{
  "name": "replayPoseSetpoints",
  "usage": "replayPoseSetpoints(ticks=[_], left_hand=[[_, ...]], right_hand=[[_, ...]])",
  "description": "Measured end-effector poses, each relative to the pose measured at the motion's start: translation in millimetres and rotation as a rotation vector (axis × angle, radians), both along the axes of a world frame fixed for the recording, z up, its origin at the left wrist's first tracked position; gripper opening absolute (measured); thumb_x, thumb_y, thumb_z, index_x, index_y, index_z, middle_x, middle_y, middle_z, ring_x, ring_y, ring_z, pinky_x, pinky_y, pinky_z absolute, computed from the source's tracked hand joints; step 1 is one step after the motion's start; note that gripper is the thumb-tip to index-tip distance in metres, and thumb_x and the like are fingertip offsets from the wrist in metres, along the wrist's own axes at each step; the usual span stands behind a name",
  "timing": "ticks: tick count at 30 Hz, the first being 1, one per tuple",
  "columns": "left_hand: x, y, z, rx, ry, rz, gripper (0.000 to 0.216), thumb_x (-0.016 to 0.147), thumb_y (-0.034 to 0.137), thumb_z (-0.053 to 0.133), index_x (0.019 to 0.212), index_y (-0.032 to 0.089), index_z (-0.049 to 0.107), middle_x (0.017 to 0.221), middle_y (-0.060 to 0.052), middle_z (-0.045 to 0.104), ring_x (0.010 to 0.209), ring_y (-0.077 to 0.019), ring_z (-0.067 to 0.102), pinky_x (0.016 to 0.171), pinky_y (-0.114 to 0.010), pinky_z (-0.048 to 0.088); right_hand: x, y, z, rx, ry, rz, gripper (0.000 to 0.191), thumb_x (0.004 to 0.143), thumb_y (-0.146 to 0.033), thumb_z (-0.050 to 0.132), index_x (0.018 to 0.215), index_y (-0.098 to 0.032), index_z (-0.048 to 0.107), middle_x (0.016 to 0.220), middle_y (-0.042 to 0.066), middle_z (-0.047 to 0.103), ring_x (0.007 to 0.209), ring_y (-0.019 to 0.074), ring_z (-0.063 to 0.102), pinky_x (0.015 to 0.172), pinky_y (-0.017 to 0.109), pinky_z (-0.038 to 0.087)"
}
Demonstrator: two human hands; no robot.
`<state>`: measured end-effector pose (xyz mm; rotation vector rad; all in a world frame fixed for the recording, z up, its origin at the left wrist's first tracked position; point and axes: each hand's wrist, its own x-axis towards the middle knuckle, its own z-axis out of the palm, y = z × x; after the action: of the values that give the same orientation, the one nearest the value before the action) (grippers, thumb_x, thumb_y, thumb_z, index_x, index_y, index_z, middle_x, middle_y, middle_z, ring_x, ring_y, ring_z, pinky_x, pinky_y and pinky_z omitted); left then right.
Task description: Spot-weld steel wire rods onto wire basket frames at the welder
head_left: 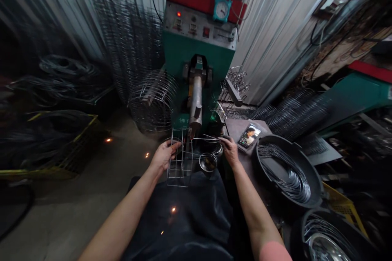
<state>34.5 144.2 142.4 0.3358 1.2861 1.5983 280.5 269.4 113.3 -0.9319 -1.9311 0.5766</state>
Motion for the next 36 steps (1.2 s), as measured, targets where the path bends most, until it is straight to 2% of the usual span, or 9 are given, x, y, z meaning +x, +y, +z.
replayPoseSetpoints(ticks=[4, 7, 11, 14, 16, 20, 27, 33, 36], left_hand=[[0, 0, -3.1, 0.026, 0.006, 0.057, 0.046, 0.032, 0.032, 0.082, 0.066, 0.014, 0.056, 0.057, 0.003, 0.053, 0.041, -0.0021, 0.032, 0.033, -0.016, 0.017], [3, -1, -6.3, 0.041, 0.015, 0.107, 0.047, 0.034, 0.033, 0.081, 0.069, 0.014, 0.056, 0.059, 0.004, 0.053, 0.042, -0.0018, 0.032, 0.035, -0.016, 0.021], [10, -3, -7.3, 0.050, 0.027, 0.138, 0.047, 0.037, 0.035, 0.080, 0.073, 0.015, 0.056, 0.064, 0.003, 0.054, 0.048, -0.0040, 0.040, 0.038, -0.016, 0.027], [14, -5, -5.9, 0.050, 0.041, 0.135, 0.047, 0.039, 0.036, 0.080, 0.074, 0.015, 0.057, 0.064, 0.003, 0.053, 0.050, -0.0056, 0.042, 0.039, -0.016, 0.030], [15, -5, -4.9, 0.048, 0.051, 0.128, 0.046, 0.040, 0.036, 0.080, 0.074, 0.015, 0.058, 0.062, 0.004, 0.052, 0.049, -0.0050, 0.040, 0.039, -0.016, 0.029], [11, -5, -4.6, 0.042, 0.057, 0.117, 0.045, 0.040, 0.036, 0.080, 0.073, 0.015, 0.057, 0.061, 0.004, 0.050, 0.047, -0.0037, 0.036, 0.037, -0.015, 0.024], [4, -2, -3.3, 0.047, 0.048, 0.106, 0.043, 0.040, 0.035, 0.081, 0.070, 0.015, 0.057, 0.055, 0.006, 0.045, 0.045, -0.0029, 0.032, 0.037, -0.015, 0.023], [3, 1, 0.0, 0.052, 0.029, 0.100, 0.045, 0.037, 0.034, 0.081, 0.069, 0.014, 0.058, 0.062, 0.004, 0.052, 0.045, -0.0028, 0.036, 0.037, -0.016, 0.024], [3, 4, -0.2, 0.058, 0.020, 0.100, 0.044, 0.037, 0.032, 0.081, 0.068, 0.015, 0.057, 0.060, 0.005, 0.051, 0.043, -0.0021, 0.033, 0.036, -0.016, 0.022]], right_hand=[[43, -23, -18.4, -0.036, 0.036, -0.170, 0.029, 0.083, -0.036, 0.048, 0.099, -0.020, 0.067, 0.091, 0.008, 0.065, 0.083, 0.0176, 0.060, 0.076, 0.031, 0.047], [57, -40, -23.0, -0.078, -0.015, -0.186, 0.027, 0.081, -0.038, 0.053, 0.093, -0.020, 0.069, 0.083, 0.007, 0.064, 0.078, 0.0178, 0.059, 0.072, 0.031, 0.046], [32, -44, -1.9, 0.008, -0.125, -0.117, 0.020, 0.080, -0.039, 0.057, 0.080, -0.023, 0.070, 0.080, 0.004, 0.062, 0.082, 0.0188, 0.055, 0.078, 0.034, 0.041], [-2, -36, 16.9, 0.085, -0.143, -0.021, 0.018, 0.081, -0.038, 0.057, 0.079, -0.025, 0.070, 0.093, 0.005, 0.061, 0.095, 0.0206, 0.050, 0.086, 0.036, 0.038], [-21, -30, 21.8, 0.113, -0.169, 0.033, 0.016, 0.080, -0.037, 0.058, 0.078, -0.026, 0.069, 0.105, 0.005, 0.059, 0.105, 0.0220, 0.044, 0.091, 0.037, 0.035], [-39, -21, 16.2, 0.100, -0.232, 0.087, 0.014, 0.080, -0.035, 0.059, 0.078, -0.026, 0.069, 0.116, 0.002, 0.056, 0.110, 0.0229, 0.038, 0.094, 0.039, 0.031], [-42, -12, 16.8, 0.079, -0.273, 0.109, 0.013, 0.081, -0.033, 0.058, 0.077, -0.025, 0.068, 0.115, 0.001, 0.058, 0.107, 0.0228, 0.038, 0.093, 0.038, 0.030], [-45, -5, 21.1, 0.064, -0.245, 0.142, 0.013, 0.080, -0.034, 0.059, 0.077, -0.026, 0.068, 0.111, 0.001, 0.061, 0.103, 0.0229, 0.041, 0.091, 0.039, 0.031], [-45, -3, 20.3, 0.050, -0.236, 0.142, 0.012, 0.080, -0.033, 0.059, 0.077, -0.026, 0.068, 0.108, 0.001, 0.062, 0.102, 0.0226, 0.042, 0.091, 0.039, 0.031]])
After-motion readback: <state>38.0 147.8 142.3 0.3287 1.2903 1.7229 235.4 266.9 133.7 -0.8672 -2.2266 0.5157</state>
